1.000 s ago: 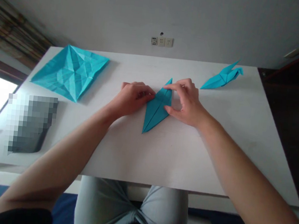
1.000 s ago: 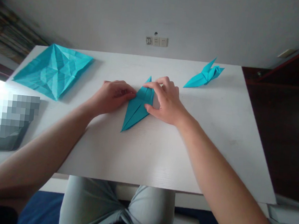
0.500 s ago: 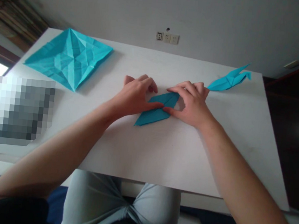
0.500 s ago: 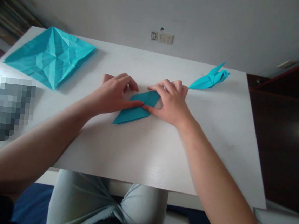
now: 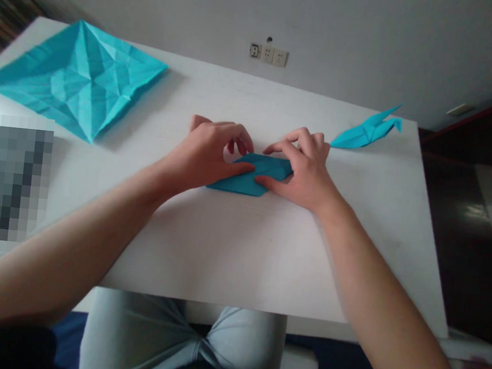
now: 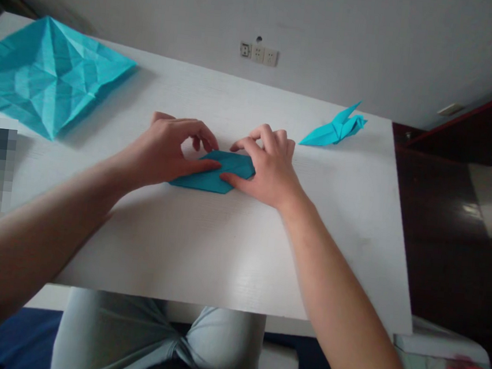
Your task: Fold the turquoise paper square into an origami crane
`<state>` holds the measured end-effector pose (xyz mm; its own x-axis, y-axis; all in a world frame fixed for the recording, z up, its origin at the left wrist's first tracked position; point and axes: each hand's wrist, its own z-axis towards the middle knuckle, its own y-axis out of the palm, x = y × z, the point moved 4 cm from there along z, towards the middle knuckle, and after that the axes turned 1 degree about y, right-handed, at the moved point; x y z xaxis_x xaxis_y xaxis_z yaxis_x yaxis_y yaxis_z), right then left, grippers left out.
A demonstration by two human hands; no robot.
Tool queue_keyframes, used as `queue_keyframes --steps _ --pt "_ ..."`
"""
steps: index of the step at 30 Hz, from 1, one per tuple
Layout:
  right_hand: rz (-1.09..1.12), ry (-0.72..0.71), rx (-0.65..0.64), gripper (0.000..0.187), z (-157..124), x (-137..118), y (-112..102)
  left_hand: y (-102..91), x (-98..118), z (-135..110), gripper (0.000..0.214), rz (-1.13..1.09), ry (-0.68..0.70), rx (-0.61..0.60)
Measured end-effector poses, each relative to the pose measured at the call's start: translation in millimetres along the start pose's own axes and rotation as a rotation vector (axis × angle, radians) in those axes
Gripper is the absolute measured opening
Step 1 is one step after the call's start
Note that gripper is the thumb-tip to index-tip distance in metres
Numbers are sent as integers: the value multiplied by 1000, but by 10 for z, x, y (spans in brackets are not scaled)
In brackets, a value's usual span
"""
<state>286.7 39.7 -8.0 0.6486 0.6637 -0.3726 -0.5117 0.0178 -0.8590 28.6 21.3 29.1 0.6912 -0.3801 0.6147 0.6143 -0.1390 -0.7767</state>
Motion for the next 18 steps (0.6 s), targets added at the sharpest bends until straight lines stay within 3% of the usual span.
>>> queue_keyframes --steps 6,18 --pt "44 20 -67 19 47 -40 -62 78 83 15 19 24 99 31" --pt "178 26 -129 24 78 -59 -166 34 122 -45 28 155 327 -92"
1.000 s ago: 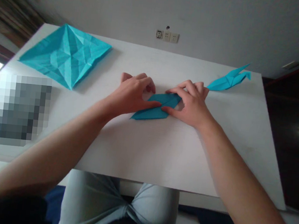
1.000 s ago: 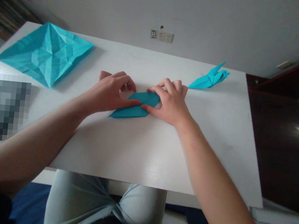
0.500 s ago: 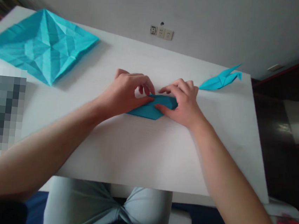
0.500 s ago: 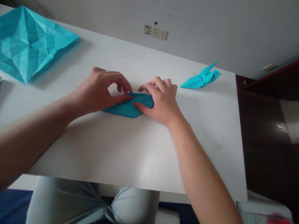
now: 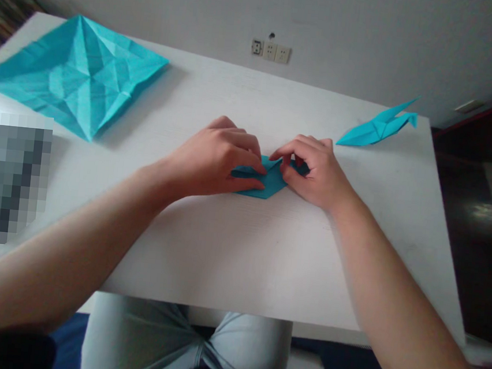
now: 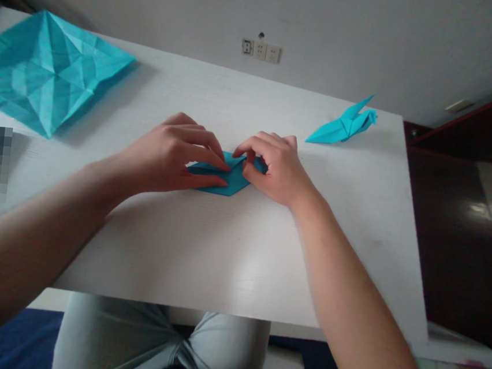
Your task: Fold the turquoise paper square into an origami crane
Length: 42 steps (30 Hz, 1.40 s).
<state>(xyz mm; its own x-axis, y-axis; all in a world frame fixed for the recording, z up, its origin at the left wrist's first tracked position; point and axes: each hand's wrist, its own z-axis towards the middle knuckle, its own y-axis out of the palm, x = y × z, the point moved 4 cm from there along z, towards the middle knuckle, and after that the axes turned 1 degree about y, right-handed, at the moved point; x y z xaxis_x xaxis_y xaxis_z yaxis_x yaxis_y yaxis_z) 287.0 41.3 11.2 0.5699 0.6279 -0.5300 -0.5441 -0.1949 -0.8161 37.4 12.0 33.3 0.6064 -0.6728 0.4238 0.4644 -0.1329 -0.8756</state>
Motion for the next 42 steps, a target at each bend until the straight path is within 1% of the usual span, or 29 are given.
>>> queue_keyframes --steps 2,4,6,10,12,14,16,21,23,25,27,30,32,34,36,38,42 --pt "10 -6 2 21 2 -6 -5 -15 14 -17 28 37 46 11" --pt "-4 -8 5 15 7 -14 0 -16 43 -32 27 54 63 -7" --pt "-33 -3 7 11 16 -13 10 -7 71 -44 29 52 42 -47" --pt "-54 11 10 6 34 26 19 21 115 -57 50 74 -8 -88" --pt "-48 10 18 5 41 49 19 28 135 -53 50 99 -10 -77" --pt "-35 2 33 8 49 67 19 28 152 -44 41 114 -2 -66" --pt "-8 -15 48 16 59 75 18 20 164 -36 34 111 17 -60" --pt "138 -118 87 49 94 96 4 16 131 -32 27 47 55 -54" --pt "192 -134 88 57 103 123 3 36 85 -30 26 18 27 -32" --pt "207 -135 81 58 105 147 5 67 33 -24 26 -14 -24 -4" --pt "184 -136 68 51 99 154 10 103 -8 -14 29 -48 -71 5" --pt "120 -133 51 33 85 142 19 131 -33 8 28 -80 -111 10" --pt "56 -102 59 22 78 148 23 130 -36 20 24 -90 -133 14" --pt "-30 -47 98 16 74 183 23 125 -44 28 23 -99 -171 15" --pt "-123 10 162 18 69 237 23 120 -63 31 26 -110 -231 21" --pt "-200 50 221 27 64 289 32 114 -86 31 30 -121 -295 31" --pt "-300 141 258 36 60 355 61 97 -115 35 35 -117 -374 40"
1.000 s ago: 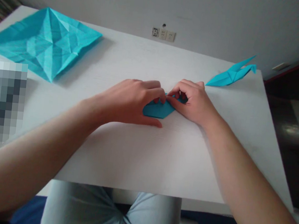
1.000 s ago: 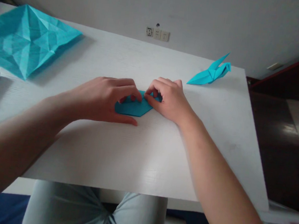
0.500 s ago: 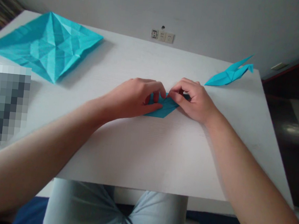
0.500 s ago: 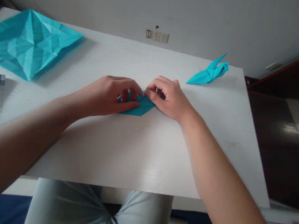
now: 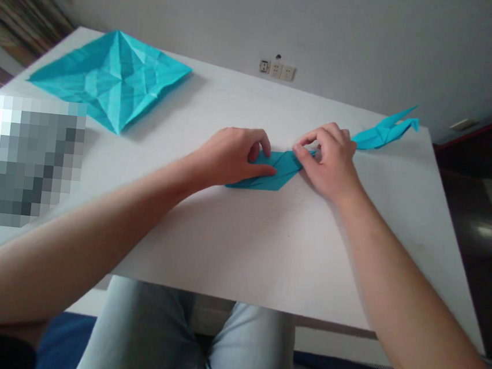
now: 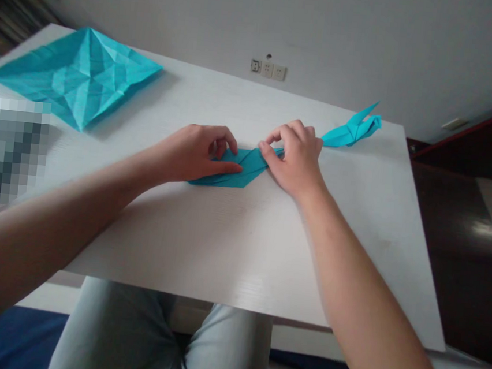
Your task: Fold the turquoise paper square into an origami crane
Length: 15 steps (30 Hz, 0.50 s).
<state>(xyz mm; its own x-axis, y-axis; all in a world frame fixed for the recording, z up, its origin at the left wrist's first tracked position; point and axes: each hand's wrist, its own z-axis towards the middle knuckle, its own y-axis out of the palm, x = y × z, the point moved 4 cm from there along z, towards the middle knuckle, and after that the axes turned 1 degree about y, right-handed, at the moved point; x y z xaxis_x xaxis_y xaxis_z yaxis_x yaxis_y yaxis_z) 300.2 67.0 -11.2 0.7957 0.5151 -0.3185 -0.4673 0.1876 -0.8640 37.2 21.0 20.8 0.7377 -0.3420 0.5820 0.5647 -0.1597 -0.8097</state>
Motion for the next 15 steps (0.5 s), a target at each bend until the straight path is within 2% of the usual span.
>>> queue_keyframes --steps 4,8,12,15 --pt "28 -19 -18 37 1 -51 -21 6 -36 5 34 38 -27 4" --pt "235 -113 -60 34 18 -142 -81 52 -104 5 41 36 -10 42" --pt "508 -119 -87 54 46 -188 -124 63 -146 13 62 37 -19 66" --pt "599 -115 -32 67 53 -222 -169 26 -144 32 63 68 -27 50"
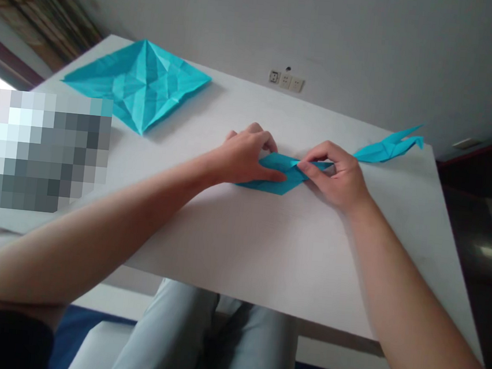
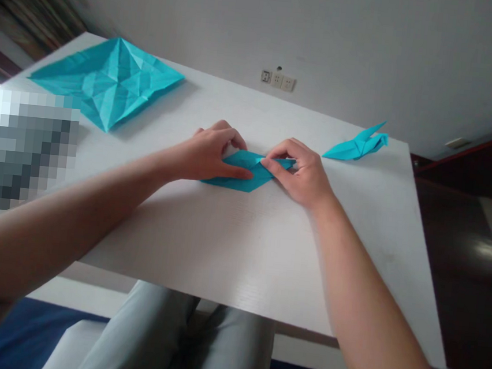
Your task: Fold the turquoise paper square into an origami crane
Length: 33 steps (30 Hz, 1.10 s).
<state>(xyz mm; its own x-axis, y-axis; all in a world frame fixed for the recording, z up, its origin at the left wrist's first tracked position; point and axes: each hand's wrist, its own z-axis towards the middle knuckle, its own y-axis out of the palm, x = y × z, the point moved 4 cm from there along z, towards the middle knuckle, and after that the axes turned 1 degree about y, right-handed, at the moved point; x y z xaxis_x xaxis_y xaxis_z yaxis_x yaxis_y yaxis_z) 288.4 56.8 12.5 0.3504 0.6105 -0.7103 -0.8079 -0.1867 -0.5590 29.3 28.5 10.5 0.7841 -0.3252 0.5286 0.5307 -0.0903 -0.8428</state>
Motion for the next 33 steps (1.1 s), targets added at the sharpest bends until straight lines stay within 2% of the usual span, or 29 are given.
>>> queue_keyframes --steps 3,8,10,13,15,17,19,21,23,27,30,33 --pt "-18 -42 52 66 0 -65 -13 -64 1 37 55 -14 29 -5" --pt "-110 -152 140 52 -9 -134 -64 -147 55 60 40 -155 107 -62" --pt "-180 -178 200 53 -16 -150 -134 -215 124 40 33 -130 156 34" --pt "-305 -195 302 69 -30 -195 -277 -316 226 -8 23 -43 181 206" --pt "-377 -217 383 80 -44 -243 -359 -347 280 -36 16 11 200 247" --pt "-404 -301 472 94 -76 -308 -406 -365 312 -60 13 52 234 289" --pt "-485 -313 407 96 -85 -328 -369 -362 313 -75 11 81 255 325" --pt "-541 -334 305 86 -97 -333 -304 -324 289 -75 11 92 273 313" --pt "-558 -333 216 66 -108 -323 -247 -257 260 -58 15 93 309 252" --pt "-586 -195 16 18 -85 -228 -161 -127 214 -16 20 135 360 162" --pt "-555 -167 -77 7 -68 -156 -130 -74 191 -1 24 138 333 148" --pt "-551 -136 -88 7 -63 -84 -139 -30 207 -17 32 105 371 92"
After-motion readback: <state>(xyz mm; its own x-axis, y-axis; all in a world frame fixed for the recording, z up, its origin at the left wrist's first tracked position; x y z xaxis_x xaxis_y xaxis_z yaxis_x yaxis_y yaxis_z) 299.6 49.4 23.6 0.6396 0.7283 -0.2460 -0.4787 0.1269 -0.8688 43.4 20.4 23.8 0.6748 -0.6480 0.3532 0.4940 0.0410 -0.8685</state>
